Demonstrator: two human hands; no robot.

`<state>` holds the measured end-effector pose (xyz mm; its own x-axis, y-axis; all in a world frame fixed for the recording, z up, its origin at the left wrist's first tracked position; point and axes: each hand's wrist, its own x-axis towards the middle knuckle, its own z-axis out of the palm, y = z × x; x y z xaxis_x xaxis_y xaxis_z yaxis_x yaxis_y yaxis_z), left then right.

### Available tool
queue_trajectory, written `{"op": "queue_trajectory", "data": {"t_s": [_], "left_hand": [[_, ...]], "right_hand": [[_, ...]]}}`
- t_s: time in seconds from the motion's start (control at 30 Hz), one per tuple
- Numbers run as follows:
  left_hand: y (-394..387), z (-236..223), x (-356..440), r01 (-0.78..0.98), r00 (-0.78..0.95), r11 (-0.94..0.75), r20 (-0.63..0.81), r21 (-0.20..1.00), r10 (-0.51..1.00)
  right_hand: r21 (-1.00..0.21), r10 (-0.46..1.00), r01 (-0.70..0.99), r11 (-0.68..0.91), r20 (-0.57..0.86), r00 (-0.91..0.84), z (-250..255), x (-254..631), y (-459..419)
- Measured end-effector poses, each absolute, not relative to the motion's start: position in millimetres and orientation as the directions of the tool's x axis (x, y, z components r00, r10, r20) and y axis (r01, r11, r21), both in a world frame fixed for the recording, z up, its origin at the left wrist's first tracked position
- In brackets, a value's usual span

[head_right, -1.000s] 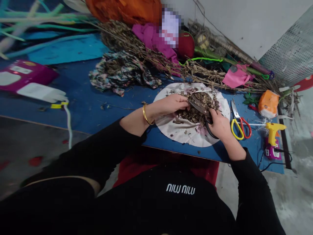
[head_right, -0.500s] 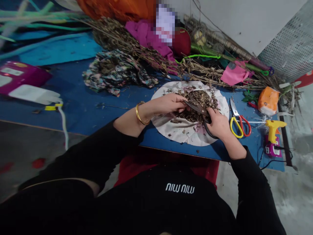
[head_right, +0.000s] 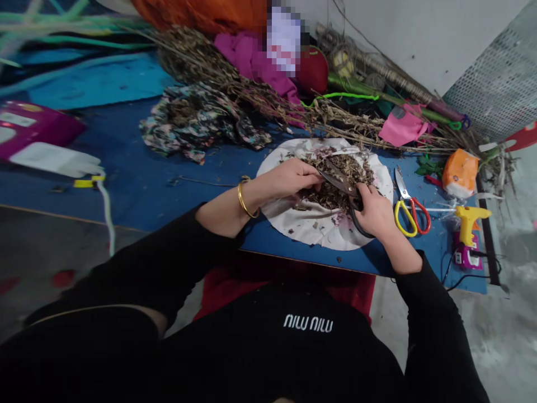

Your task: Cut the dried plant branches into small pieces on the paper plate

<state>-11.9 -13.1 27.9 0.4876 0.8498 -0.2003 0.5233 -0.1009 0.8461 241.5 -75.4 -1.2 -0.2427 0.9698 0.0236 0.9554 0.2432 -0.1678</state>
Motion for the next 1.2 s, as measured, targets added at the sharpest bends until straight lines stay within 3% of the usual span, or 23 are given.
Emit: {"op": "queue_trajectory", "data": {"t_s": [0.33, 0.67, 0.87, 1.2], "left_hand": [[-13.1, 28.1, -10.8, 0.532, 0.427, 0.078, -0.347, 0.843, 0.835], [-16.3, 20.4, -6.6, 0.45, 0.467, 0.008, -0.243, 0.893, 0.85], [-13.9, 23.3, -7.7, 0.485, 0.429, 0.118, -0.354, 0.866, 0.831], [-14.7, 20.6, -5.5, 0.465, 0.451, 0.127, -0.358, 0.876, 0.818]], "right_hand": [[-0.184, 0.97, 0.956, 0.231, -0.036, -0.241, -1.1, 240.4, -75.4], [-0.104, 0.97, 0.965, 0.239, -0.013, -0.242, 2.8, 235.7, -75.3], [-0.067, 0.972, 0.973, 0.223, -0.064, -0.227, 2.7, 235.4, -74.8], [-0.055, 0.973, 0.972, 0.23, -0.022, -0.232, 0.9, 233.3, -75.3]]}}
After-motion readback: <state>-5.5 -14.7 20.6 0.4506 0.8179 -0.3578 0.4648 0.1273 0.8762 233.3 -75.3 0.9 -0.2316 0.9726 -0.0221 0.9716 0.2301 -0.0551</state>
